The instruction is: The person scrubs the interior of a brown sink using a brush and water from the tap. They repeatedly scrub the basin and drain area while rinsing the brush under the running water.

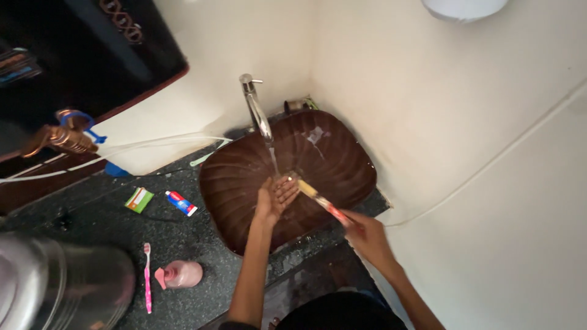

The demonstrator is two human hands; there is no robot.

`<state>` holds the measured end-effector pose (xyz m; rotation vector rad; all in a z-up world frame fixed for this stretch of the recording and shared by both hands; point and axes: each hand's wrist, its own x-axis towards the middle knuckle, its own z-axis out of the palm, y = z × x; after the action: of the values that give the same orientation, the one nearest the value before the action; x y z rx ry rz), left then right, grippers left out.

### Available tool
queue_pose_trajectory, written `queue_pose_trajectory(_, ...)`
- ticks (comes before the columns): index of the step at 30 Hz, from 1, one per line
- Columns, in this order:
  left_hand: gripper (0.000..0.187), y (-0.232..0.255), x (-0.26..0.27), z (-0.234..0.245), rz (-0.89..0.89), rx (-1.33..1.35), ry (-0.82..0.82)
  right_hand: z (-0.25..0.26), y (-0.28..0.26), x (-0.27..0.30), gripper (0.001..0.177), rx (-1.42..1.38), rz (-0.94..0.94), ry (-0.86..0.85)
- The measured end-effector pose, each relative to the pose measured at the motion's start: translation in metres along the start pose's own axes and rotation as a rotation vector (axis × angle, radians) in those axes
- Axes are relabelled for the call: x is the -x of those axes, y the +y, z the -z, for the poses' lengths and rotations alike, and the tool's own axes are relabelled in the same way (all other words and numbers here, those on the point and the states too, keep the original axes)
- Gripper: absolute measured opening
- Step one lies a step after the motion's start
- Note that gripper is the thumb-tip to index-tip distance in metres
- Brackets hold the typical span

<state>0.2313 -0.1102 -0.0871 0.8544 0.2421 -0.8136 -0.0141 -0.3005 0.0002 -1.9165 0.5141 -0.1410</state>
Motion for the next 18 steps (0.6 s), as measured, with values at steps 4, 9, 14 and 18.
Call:
queue_pose_trajectory(4, 0.078, -0.016, 0.004, -0.019, 0.055, -0.151, -0.086, 0.05, 0.026, 0.049, 0.039, -0.044, -0.087, 0.113)
queue_pose_trajectory(9, 0.089, -0.042, 0.014, -0.038, 0.141, -0.492, -0.255, 0.073, 0.044, 0.078, 0.035, 0.08, -0.344, 0.183)
queue_pose_trajectory(14, 0.1, -0.044, 0.036, -0.05, 0.217, -0.798, -0.43, 0.042, 0.045, 0.096, 0.04, 0.045, -0.246, 0.073)
queue_pose_trajectory(18, 0.107, -0.035, 0.052, -0.055, 0.29, -0.971, -0.497, 0.007, 0.036, 0.109, 0.037, 0.089, -0.196, -0.2)
